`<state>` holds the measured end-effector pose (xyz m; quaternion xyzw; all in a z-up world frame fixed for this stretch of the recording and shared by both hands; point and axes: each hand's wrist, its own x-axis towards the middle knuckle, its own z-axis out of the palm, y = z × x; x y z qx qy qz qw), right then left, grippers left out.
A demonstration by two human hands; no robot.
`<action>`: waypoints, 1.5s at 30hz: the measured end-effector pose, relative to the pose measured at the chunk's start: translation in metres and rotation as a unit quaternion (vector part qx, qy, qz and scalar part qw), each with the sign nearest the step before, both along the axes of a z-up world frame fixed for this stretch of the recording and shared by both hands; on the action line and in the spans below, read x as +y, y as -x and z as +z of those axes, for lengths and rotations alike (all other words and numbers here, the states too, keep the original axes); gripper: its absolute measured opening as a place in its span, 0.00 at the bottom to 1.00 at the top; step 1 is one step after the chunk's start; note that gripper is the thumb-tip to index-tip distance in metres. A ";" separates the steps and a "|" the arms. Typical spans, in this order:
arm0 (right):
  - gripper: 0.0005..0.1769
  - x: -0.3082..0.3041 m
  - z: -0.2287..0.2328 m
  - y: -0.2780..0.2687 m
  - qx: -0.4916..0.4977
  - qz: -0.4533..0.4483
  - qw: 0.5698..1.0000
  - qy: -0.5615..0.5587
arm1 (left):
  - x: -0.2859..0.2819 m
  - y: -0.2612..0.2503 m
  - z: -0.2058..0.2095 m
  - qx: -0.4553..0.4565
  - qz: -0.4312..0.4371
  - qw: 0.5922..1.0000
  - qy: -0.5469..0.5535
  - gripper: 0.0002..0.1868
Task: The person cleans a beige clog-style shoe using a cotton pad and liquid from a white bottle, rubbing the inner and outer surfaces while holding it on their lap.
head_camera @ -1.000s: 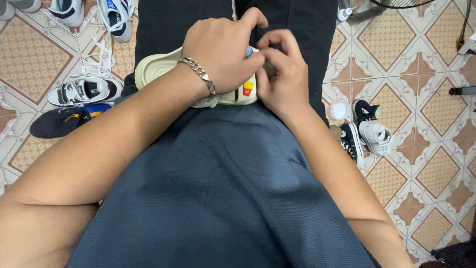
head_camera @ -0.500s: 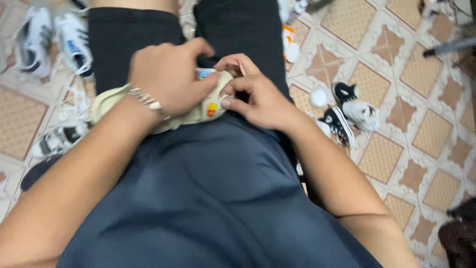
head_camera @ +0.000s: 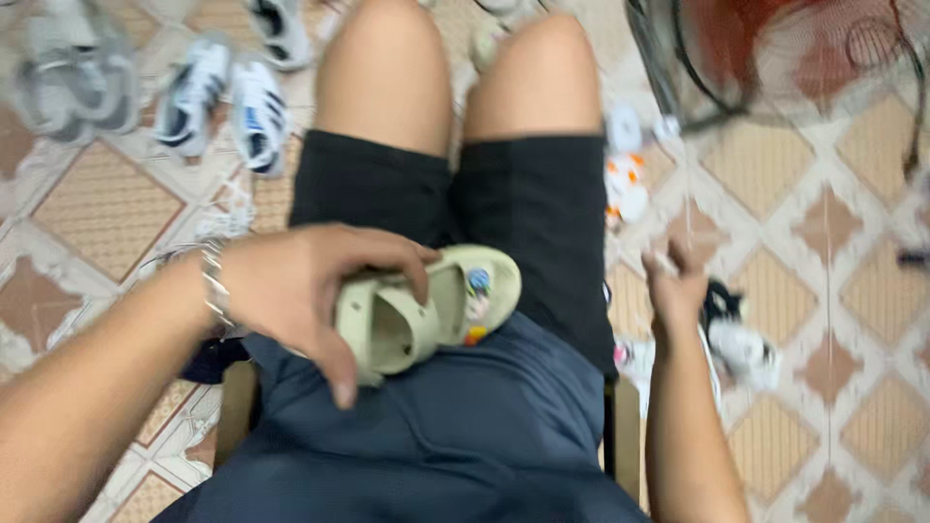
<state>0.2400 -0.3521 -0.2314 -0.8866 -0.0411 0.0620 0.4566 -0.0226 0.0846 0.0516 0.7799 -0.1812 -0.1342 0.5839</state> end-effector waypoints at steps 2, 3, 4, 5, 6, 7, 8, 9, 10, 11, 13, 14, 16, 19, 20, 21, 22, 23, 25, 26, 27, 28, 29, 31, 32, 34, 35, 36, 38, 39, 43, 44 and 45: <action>0.29 0.007 0.003 0.009 0.166 -0.034 0.972 -0.165 | -0.004 0.008 -0.006 -0.054 0.061 0.996 -0.033 0.37; 0.28 0.014 0.009 0.010 0.196 -0.042 0.964 -0.175 | -0.006 0.011 -0.008 -0.081 0.091 0.991 -0.054 0.35; 0.26 0.026 0.019 0.011 0.227 -0.049 0.955 -0.183 | -0.014 0.012 -0.011 -0.086 0.121 0.983 -0.105 0.33; 0.24 0.036 0.030 0.013 0.207 -0.031 0.964 -0.161 | -0.025 0.010 -0.015 -0.090 0.147 0.973 -0.155 0.32; 0.23 0.047 0.039 0.011 0.187 -0.013 0.972 -0.140 | -0.034 0.006 -0.019 -0.093 0.172 0.959 -0.204 0.31; 0.22 0.055 0.048 0.011 0.145 0.020 0.978 -0.146 | -0.040 0.003 -0.021 -0.130 0.178 0.954 -0.202 0.30; 0.22 0.063 0.057 0.009 0.102 0.053 0.981 -0.153 | -0.045 -0.001 -0.023 -0.168 0.183 0.948 -0.202 0.29; 0.22 0.070 0.066 0.008 0.060 0.080 0.983 -0.157 | -0.047 -0.006 -0.026 -0.204 0.182 0.941 -0.197 0.28; 0.20 0.079 0.074 0.005 0.049 0.071 0.981 -0.172 | -0.045 -0.011 -0.027 -0.165 0.187 0.945 -0.212 0.27; 0.19 0.087 0.085 0.004 0.036 0.059 0.980 -0.189 | -0.043 -0.018 -0.027 -0.129 0.188 0.947 -0.226 0.26; 0.17 0.104 0.111 0.005 0.001 0.033 0.983 -0.179 | -0.032 -0.030 -0.023 -0.025 0.216 0.950 -0.224 0.27; 0.17 0.113 0.124 0.008 -0.022 0.020 0.988 -0.152 | -0.022 -0.036 -0.020 0.041 0.241 0.947 -0.207 0.28; 0.15 0.133 0.146 0.010 -0.083 0.045 0.986 -0.134 | -0.001 -0.047 -0.012 0.094 0.308 0.937 -0.138 0.28; 0.13 0.155 0.165 -0.003 -0.145 0.119 0.971 -0.147 | 0.030 -0.071 0.001 0.097 0.429 0.897 -0.049 0.30; 0.13 0.162 0.166 -0.013 -0.133 0.114 0.974 -0.145 | 0.038 -0.082 0.003 0.122 0.465 0.875 -0.066 0.29; 0.12 0.169 0.164 -0.026 -0.120 0.108 0.976 -0.144 | 0.047 -0.097 0.004 0.147 0.499 0.850 -0.083 0.29; 0.13 0.177 0.160 -0.042 -0.104 0.108 0.979 -0.141 | 0.055 -0.114 0.002 0.126 0.498 0.856 -0.052 0.29; 0.13 0.188 0.152 -0.060 -0.085 0.108 0.981 -0.139 | 0.063 -0.130 -0.002 0.106 0.496 0.861 -0.021 0.29; 0.14 0.205 0.134 -0.099 -0.015 0.107 0.989 -0.097 | 0.082 -0.175 -0.019 0.113 0.477 0.870 -0.041 0.31; 0.15 0.213 0.122 -0.121 0.037 0.106 0.992 -0.057 | 0.091 -0.202 -0.032 0.140 0.459 0.873 -0.091 0.33; 0.15 0.224 0.106 -0.143 0.108 0.122 0.983 -0.089 | 0.099 -0.225 -0.048 0.139 0.457 0.872 -0.103 0.34; 0.16 0.236 0.085 -0.163 0.178 0.137 0.967 -0.120 | 0.105 -0.246 -0.068 0.138 0.456 0.872 -0.114 0.35; 0.16 0.250 0.057 -0.176 0.192 0.145 0.965 -0.100 | 0.112 -0.269 -0.092 0.174 0.442 0.865 -0.160 0.36; 0.16 0.274 -0.002 -0.191 0.192 0.197 0.960 -0.044 | 0.121 -0.305 -0.154 0.220 0.414 0.853 -0.229 0.36; 0.17 0.285 -0.025 -0.196 0.178 0.241 0.954 -0.008 | 0.122 -0.313 -0.184 0.231 0.400 0.850 -0.252 0.34; 0.14 0.300 -0.064 -0.199 0.084 0.323 0.943 0.001 | 0.121 -0.316 -0.235 0.272 0.395 0.840 -0.253 0.27; 0.13 0.302 -0.080 -0.205 0.071 0.342 0.936 0.042 | 0.121 -0.314 -0.260 0.252 0.416 0.837 -0.248 0.25; 0.12 0.304 -0.094 -0.210 0.058 0.361 0.927 0.082 | 0.122 -0.312 -0.281 0.233 0.438 0.833 -0.244 0.25; 0.12 0.310 -0.120 -0.221 -0.015 0.407 0.905 0.121 | 0.135 -0.310 -0.313 0.276 0.420 0.837 -0.215 0.25; 0.13 0.310 -0.131 -0.220 -0.071 0.434 0.890 0.124 | 0.137 -0.307 -0.325 0.298 0.409 0.839 -0.199 0.26; 0.15 0.312 -0.159 -0.221 0.076 0.402 0.912 -0.001 | 0.141 -0.297 -0.346 0.322 0.359 0.857 -0.180 0.30; 0.15 0.313 -0.161 -0.222 0.126 0.363 0.923 -0.006 | 0.147 -0.302 -0.343 0.276 0.341 0.874 -0.210 0.32; 0.14 0.315 -0.161 -0.225 0.175 0.325 0.929 -0.009 | 0.153 -0.304 -0.339 0.230 0.323 0.887 -0.239 0.35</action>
